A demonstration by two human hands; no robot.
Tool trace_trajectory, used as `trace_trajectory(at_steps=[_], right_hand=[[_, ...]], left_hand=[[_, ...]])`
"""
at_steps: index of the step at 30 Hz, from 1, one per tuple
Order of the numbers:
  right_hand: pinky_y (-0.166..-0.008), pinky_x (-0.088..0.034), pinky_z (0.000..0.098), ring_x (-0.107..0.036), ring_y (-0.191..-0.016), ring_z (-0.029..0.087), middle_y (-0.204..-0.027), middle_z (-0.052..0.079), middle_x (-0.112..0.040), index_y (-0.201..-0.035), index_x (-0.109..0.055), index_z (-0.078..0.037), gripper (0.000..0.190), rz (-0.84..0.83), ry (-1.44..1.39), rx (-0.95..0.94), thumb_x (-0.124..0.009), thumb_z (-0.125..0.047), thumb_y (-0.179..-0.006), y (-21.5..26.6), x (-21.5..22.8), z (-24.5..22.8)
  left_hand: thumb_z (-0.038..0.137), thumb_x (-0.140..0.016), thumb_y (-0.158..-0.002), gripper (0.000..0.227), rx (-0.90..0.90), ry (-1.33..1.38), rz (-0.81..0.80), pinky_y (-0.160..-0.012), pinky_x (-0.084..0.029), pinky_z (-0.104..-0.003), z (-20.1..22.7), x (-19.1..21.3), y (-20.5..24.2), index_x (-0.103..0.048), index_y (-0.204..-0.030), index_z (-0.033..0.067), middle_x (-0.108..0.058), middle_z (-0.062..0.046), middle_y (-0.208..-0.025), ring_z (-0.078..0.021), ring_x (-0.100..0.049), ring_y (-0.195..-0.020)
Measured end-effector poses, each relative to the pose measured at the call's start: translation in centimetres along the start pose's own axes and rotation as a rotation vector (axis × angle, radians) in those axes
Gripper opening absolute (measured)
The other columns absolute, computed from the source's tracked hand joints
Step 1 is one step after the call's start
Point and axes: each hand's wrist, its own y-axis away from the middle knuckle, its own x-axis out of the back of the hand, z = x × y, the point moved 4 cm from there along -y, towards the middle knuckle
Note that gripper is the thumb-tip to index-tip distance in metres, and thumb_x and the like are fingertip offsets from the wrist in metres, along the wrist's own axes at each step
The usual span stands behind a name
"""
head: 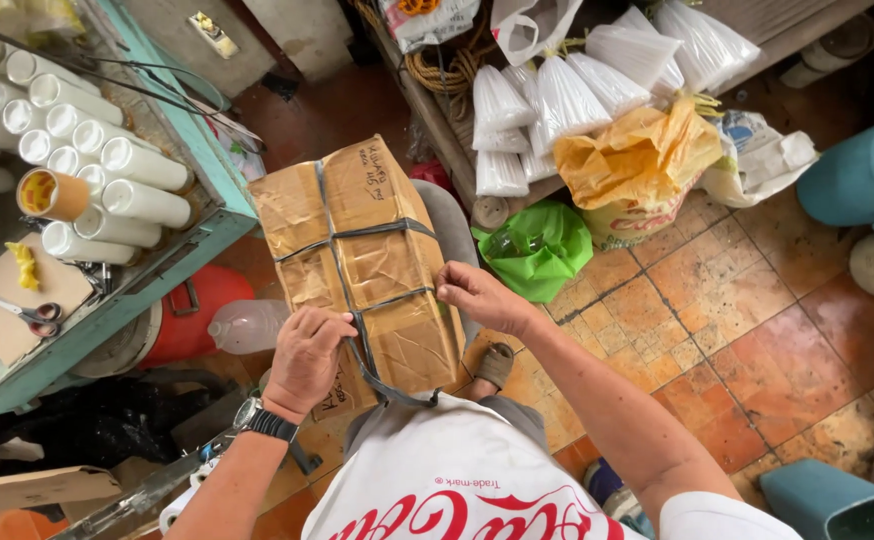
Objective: Securing a cardboard box with plastic strapping by wrapping, tightening, and cutting the straps.
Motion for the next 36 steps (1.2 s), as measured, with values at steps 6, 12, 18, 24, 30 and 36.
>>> trace_trajectory(at_steps=[6,12,18,24,30,36], right_hand=[[-0.077,-0.039,0.0232,-0.042,-0.082,0.006,-0.081,-0.008,-0.047,-0.096,-0.061,-0.014,0.013,-0.047,-0.287,-0.039,-0.056,-0.021,-0.105,0.5,-0.3,-2.4],[-0.08,-0.041,0.0254,-0.042,-0.084,0.01,-0.085,-0.003,-0.044,-0.093,-0.064,-0.011,0.014,0.022,-0.233,0.04,-0.064,-0.02,-0.103,0.9,-1.3,-1.5],[-0.079,-0.047,0.0243,-0.05,-0.084,0.008,-0.09,0.0,-0.055,-0.108,-0.067,-0.006,0.01,0.344,-0.329,-0.037,-0.062,-0.011,-0.103,-0.5,-0.6,-4.7],[-0.078,-0.06,0.0268,-0.069,-0.089,0.013,-0.103,0.005,-0.066,-0.124,-0.071,-0.01,0.027,0.491,-0.173,-0.006,-0.071,-0.012,-0.097,-7.3,1.4,-1.6],[-0.074,-0.059,0.0298,-0.072,-0.084,0.018,-0.09,0.002,-0.07,-0.104,-0.076,-0.013,0.008,0.462,0.128,0.263,-0.073,-0.016,-0.098,-9.1,2.1,-1.6],[-0.071,-0.061,0.0426,-0.073,-0.081,0.035,-0.089,0.012,-0.074,-0.101,-0.07,-0.01,0.008,0.318,0.691,0.467,-0.068,-0.015,-0.095,-8.7,2.6,-5.2]], left_hand=[[0.002,-0.066,-0.091,0.021,0.018,0.03,-0.024,-0.073,-0.056,-0.039,0.3,0.5,-0.5,-0.065,-0.089,0.0228,-0.062,0.003,-0.094,-0.0275,-0.067,-0.085],[0.006,-0.067,-0.091,0.018,0.02,0.023,-0.036,-0.074,-0.056,-0.039,-0.8,-0.1,0.6,-0.066,-0.089,0.024,-0.062,0.003,-0.097,-0.0279,-0.065,-0.086],[0.007,-0.07,-0.091,0.018,0.036,0.028,-0.015,-0.07,-0.056,-0.041,-0.4,-0.4,0.2,-0.065,-0.088,0.0234,-0.063,0.002,-0.096,-0.0305,-0.065,-0.083],[0.007,-0.072,-0.089,0.017,0.039,0.017,0.007,-0.068,-0.056,-0.041,-0.2,-0.6,0.2,-0.066,-0.087,0.0226,-0.065,0.002,-0.096,-0.0304,-0.066,-0.082],[0.007,-0.072,-0.088,0.017,0.037,0.034,0.017,-0.07,-0.056,-0.041,-0.7,-0.4,0.0,-0.069,-0.09,0.0239,-0.065,0.002,-0.095,-0.0298,-0.066,-0.082],[0.007,-0.073,-0.087,0.018,0.054,0.037,0.025,-0.07,-0.056,-0.042,-0.4,-0.1,0.2,-0.069,-0.091,0.0233,-0.065,0.002,-0.096,-0.0289,-0.067,-0.084]])
